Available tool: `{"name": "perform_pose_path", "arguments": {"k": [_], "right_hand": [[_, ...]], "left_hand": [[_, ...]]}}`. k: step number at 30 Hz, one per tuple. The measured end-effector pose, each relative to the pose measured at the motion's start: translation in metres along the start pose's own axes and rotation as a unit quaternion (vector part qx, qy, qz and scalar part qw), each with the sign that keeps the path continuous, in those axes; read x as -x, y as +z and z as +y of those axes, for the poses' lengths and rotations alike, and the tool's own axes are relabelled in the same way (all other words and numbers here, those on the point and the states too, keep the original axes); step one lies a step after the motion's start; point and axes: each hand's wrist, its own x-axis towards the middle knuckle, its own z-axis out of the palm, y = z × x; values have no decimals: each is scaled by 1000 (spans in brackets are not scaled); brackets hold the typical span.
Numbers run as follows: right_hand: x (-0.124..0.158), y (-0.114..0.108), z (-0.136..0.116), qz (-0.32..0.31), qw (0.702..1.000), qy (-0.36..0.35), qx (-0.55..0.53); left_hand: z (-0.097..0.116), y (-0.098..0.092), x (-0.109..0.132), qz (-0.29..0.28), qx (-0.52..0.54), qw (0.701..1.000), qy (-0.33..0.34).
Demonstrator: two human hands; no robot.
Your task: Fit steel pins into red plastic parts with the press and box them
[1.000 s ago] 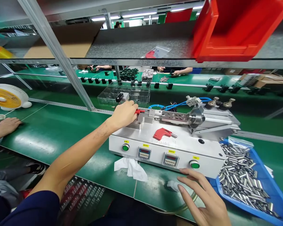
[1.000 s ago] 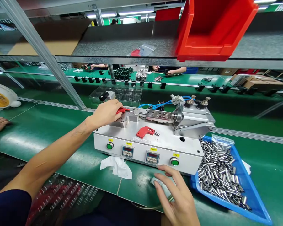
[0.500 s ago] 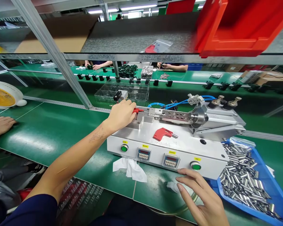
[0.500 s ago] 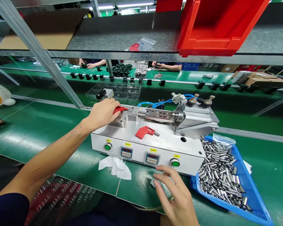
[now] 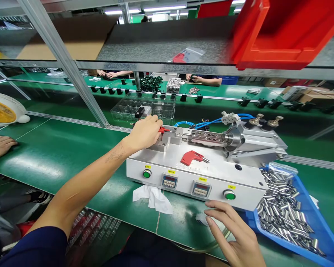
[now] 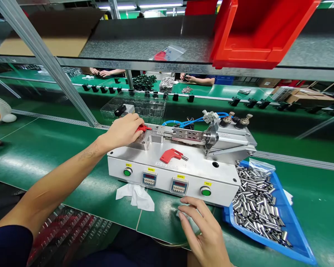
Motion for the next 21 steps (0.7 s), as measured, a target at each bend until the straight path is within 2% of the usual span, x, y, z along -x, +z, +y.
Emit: {"name": "perform_pose_path", "arguments": {"k": [3, 6, 9, 12, 14, 16, 18, 21], "right_hand": [[-2, 7, -5, -21, 1000, -17, -8], [-4, 26, -12, -105, 993, -49, 29], [-6, 60, -19, -237, 961, -87, 112], [-5, 101, -21, -307, 927, -115, 179], [-3, 121, -22, -325, 919, -117, 192], [-2, 129, -21, -336, 921, -100, 167], [-3, 125, -20, -341, 933, -67, 93], [-7, 104, -21, -320, 943, 19, -91]], "left_hand": [[-5, -6, 0, 26, 21, 999, 1], [-10, -17, 14, 71, 84, 994, -2], [-10, -30, 44, 73, 168, 982, 38], [-2, -34, 85, 24, 249, 964, 86], [5, -28, 112, -15, 292, 952, 96], [12, -14, 135, -55, 334, 937, 82], [18, 4, 153, -83, 376, 921, 51], [28, 29, 167, -98, 424, 900, -5]]}}
